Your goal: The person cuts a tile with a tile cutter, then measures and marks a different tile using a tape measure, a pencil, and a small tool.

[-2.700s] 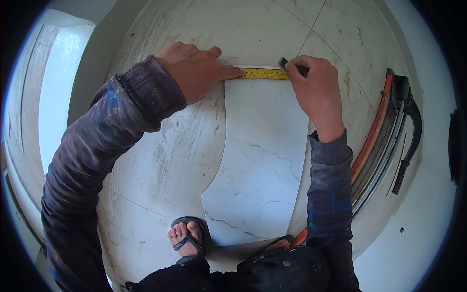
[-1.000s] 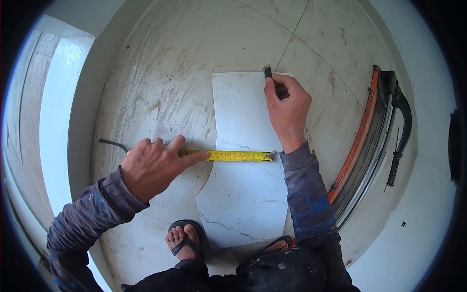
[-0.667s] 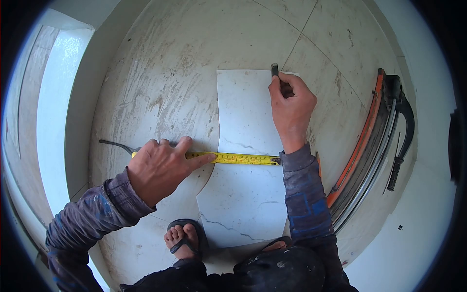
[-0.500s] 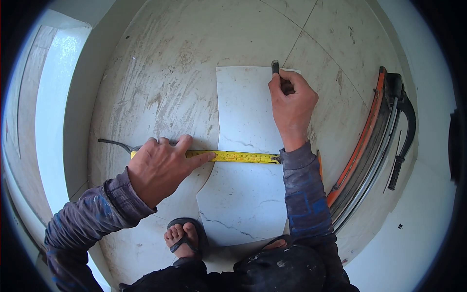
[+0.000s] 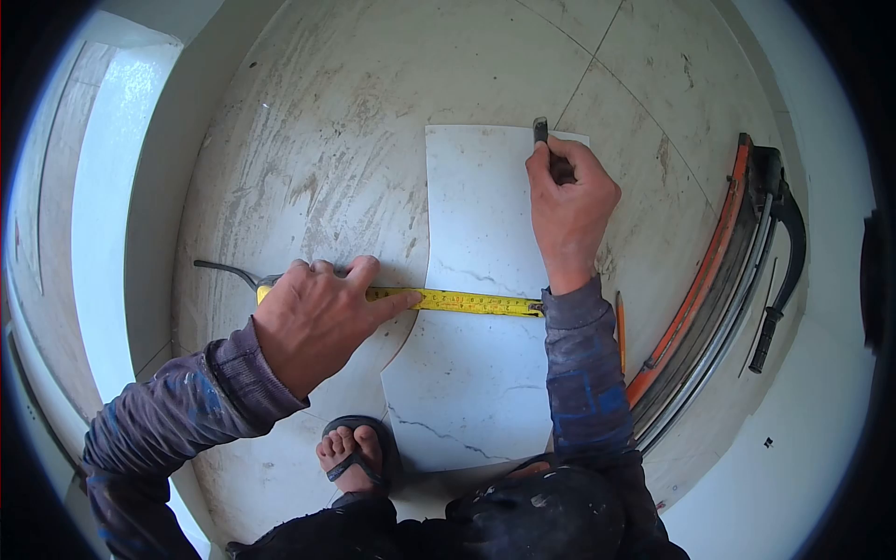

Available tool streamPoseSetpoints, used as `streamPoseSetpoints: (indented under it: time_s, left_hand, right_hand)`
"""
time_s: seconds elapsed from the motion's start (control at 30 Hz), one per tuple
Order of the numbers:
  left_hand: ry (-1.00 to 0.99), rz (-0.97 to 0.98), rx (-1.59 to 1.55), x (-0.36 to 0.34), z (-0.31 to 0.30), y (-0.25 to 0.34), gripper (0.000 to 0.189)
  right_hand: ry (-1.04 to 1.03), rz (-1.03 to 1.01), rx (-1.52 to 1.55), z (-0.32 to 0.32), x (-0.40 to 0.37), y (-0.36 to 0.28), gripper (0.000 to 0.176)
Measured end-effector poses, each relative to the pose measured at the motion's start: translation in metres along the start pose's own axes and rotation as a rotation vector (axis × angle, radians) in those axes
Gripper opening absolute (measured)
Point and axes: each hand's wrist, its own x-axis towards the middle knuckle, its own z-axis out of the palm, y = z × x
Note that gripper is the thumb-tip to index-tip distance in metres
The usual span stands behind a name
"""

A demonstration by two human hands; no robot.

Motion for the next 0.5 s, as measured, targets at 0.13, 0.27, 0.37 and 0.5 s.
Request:
streamPoseSetpoints:
  time_s: [0.13, 0.27, 0.37, 0.5]
  left_hand:
    - [0.008, 0.001, 0.025, -0.0006, 0.0017, 0.0011, 0.053]
    - [0.006, 0.001, 0.025, 0.0002, 0.0009, -0.0001, 0.054]
    - [-0.010, 0.001, 0.015, -0.0004, 0.0003, 0.0005, 0.055]
    - [-0.031, -0.006, 0.001, 0.0003, 0.0014, -0.0005, 0.054]
  right_hand:
    - [0.004, 0.003, -0.007, 0.0006, -0.0003, 0.0002, 0.007]
    - [-0.002, 0.000, -0.001, -0.0013, -0.0028, 0.0021, 0.006]
    - [0.002, -0.009, -0.007, 0.0002, -0.0016, 0.0017, 0.007]
    - [0.032, -0.018, 0.024, 0.0038, 0.0020, 0.0029, 0.007]
